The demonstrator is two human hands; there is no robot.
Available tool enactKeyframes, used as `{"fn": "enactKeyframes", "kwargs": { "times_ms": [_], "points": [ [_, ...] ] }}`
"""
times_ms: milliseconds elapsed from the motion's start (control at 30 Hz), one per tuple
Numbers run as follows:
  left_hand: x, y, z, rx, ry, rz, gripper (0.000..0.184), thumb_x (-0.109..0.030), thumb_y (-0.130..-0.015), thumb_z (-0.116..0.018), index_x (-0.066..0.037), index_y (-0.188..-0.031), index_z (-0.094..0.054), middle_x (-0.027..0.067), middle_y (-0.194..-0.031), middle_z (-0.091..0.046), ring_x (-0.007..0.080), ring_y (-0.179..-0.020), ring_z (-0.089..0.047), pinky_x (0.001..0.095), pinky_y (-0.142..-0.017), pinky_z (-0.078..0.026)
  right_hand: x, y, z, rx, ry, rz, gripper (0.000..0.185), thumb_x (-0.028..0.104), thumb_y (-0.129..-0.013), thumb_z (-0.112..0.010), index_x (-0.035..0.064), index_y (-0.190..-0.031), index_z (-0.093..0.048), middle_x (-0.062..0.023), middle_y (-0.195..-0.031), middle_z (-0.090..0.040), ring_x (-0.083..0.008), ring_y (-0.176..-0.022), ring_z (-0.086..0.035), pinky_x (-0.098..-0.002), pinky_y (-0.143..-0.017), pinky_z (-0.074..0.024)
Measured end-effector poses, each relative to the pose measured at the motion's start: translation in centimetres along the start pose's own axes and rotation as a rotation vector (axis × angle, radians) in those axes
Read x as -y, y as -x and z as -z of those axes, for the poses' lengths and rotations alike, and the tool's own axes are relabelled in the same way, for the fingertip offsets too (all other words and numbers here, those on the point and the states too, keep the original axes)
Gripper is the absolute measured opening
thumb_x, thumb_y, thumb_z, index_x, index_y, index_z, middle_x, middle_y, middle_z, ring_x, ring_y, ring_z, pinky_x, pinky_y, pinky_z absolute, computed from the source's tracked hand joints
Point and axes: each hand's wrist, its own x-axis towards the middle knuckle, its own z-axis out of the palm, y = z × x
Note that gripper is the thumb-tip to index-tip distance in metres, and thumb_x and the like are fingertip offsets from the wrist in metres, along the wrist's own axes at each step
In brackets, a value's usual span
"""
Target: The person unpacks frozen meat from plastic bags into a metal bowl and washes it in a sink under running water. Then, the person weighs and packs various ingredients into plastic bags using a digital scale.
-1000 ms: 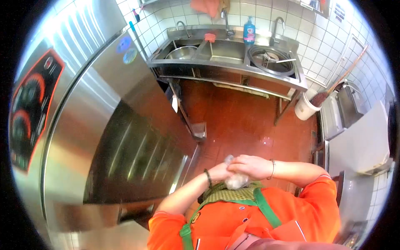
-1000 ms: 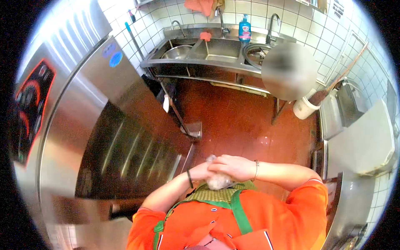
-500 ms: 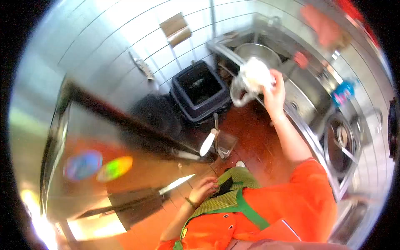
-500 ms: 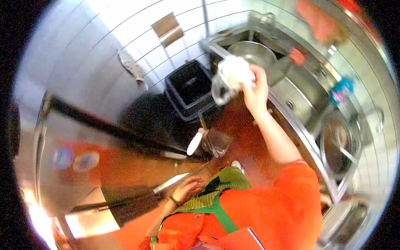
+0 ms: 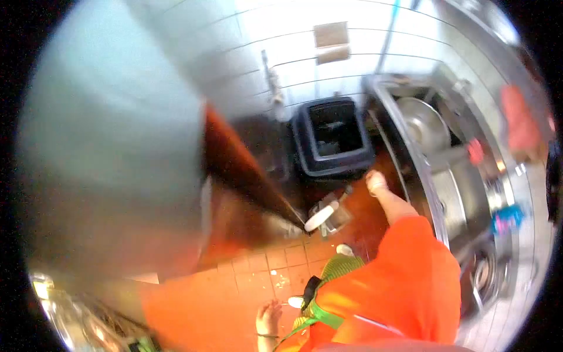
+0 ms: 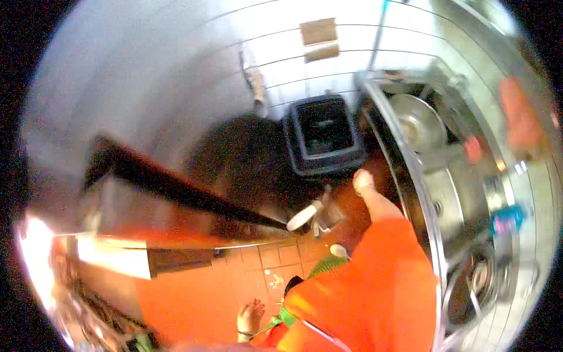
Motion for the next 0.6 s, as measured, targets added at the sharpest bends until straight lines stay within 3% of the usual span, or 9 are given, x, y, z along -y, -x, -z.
{"fn": "enactKeyframes", "kwargs": {
  "times_ms": [67,133,200,300,367,400,433,467,600],
  "points": [
    [3.4,0.7,9.3,-0.109,0.237,-0.237,0.012,-0.009,-0.082,-0.055,-0.004,-0.093,-0.052,0.0085,-0.088,-0.059,0.0206,-0.078,-0.057,0.0353,-0.071,-0.047,1.8,3.1,-6.8,0.213,-0.059,0.17,0.022,0.018,-0.082,-0.05,0.0036,-0.096,-0.058,-0.0109,-0.094,-0.06,-0.0226,-0.085,-0.057,-0.0336,-0.074,-0.0445],
    [2.9,4.7,15.9,-0.3,0.04,-0.363,0.019,-0.012,-0.082,-0.055,-0.003,-0.098,-0.054,0.0094,-0.093,-0.059,0.0209,-0.083,-0.056,0.034,-0.076,-0.046,7.1,8.3,-14.3,0.524,0.013,0.298,0.02,0.018,-0.08,-0.053,0.0033,-0.091,-0.058,-0.0102,-0.088,-0.06,-0.0211,-0.078,-0.058,-0.0333,-0.069,-0.0457],
    [-2.9,5.3,20.6,-0.372,-0.034,-0.458,0.02,-0.015,-0.082,-0.056,-0.002,-0.098,-0.057,0.0097,-0.094,-0.058,0.02,-0.085,-0.056,0.0318,-0.078,-0.045,12.6,15.9,-18.3,0.792,0.088,0.38,0.018,0.018,-0.079,-0.055,0.003,-0.087,-0.058,-0.0096,-0.082,-0.061,-0.0197,-0.072,-0.058,-0.0331,-0.063,-0.0468],
    [-14.3,11.0,26.5,-0.724,-0.39,-0.934,0.017,-0.014,-0.081,-0.055,-0.001,-0.091,-0.06,0.0098,-0.093,-0.058,0.0194,-0.087,-0.054,0.0326,-0.08,-0.043,25.0,22.9,-22.6,0.991,0.098,0.704,0.016,0.019,-0.076,-0.06,0.0026,-0.079,-0.059,-0.0086,-0.072,-0.062,-0.0175,-0.062,-0.059,-0.0328,-0.055,-0.0485],
    [-19.4,16.3,32.3,-1.09,-0.578,-1.193,0.016,-0.013,-0.081,-0.053,0.0,-0.088,-0.059,0.0105,-0.094,-0.058,0.0209,-0.091,-0.052,0.0347,-0.082,-0.041,35.8,31.7,-25.2,0.869,0.127,1.053,0.025,0.016,-0.075,-0.062,0.0033,-0.096,-0.058,-0.0084,-0.082,-0.063,-0.0165,-0.077,-0.06,-0.0291,-0.071,-0.0483],
    [-22.3,20.3,35.0,-1.148,-0.687,-1.426,0.015,-0.003,-0.075,-0.052,0.0,-0.089,-0.058,0.0131,-0.091,-0.058,0.0254,-0.091,-0.052,0.0376,-0.086,-0.039,40.4,38.1,-24.2,1.061,-0.158,1.066,0.02,0.015,-0.077,-0.058,0.0038,-0.093,-0.059,-0.0097,-0.09,-0.061,-0.0168,-0.085,-0.058,-0.0307,-0.076,-0.046],
    [-24.9,23.3,38.8,-1.229,-0.854,-1.523,0.02,-0.005,-0.076,-0.049,0.002,-0.093,-0.055,0.0162,-0.092,-0.057,0.0277,-0.092,-0.052,0.0396,-0.085,-0.04,47.7,44.6,-21.9,0.958,-0.223,1.252,0.025,0.013,-0.076,-0.06,0.0027,-0.098,-0.056,-0.0086,-0.093,-0.06,-0.0168,-0.086,-0.058,-0.0299,-0.078,-0.0456],
    [-26.5,24.5,41.4,-1.491,-0.792,-1.733,0.025,-0.01,-0.077,-0.05,0.004,-0.098,-0.053,0.0188,-0.093,-0.057,0.0294,-0.094,-0.051,0.0413,-0.084,-0.041,53.9,48.8,-21.7,1.063,-0.498,1.259,0.024,0.01,-0.076,-0.059,0.0027,-0.099,-0.055,-0.0071,-0.094,-0.058,-0.0161,-0.089,-0.056,-0.029,-0.081,-0.0435],
    [-30.1,34.3,35.2,-1.362,-0.713,-2.488,0.031,-0.013,-0.079,-0.046,0.003,-0.106,-0.05,0.0167,-0.11,-0.051,0.0338,-0.099,-0.05,0.0437,-0.086,-0.041,63.0,62.9,-1.9,0.581,-1.261,2.073,0.035,0.019,-0.074,-0.06,0.0014,-0.104,-0.052,-0.0125,-0.101,-0.053,-0.0235,-0.093,-0.051,-0.0361,-0.083,-0.0405]
  ]
}}
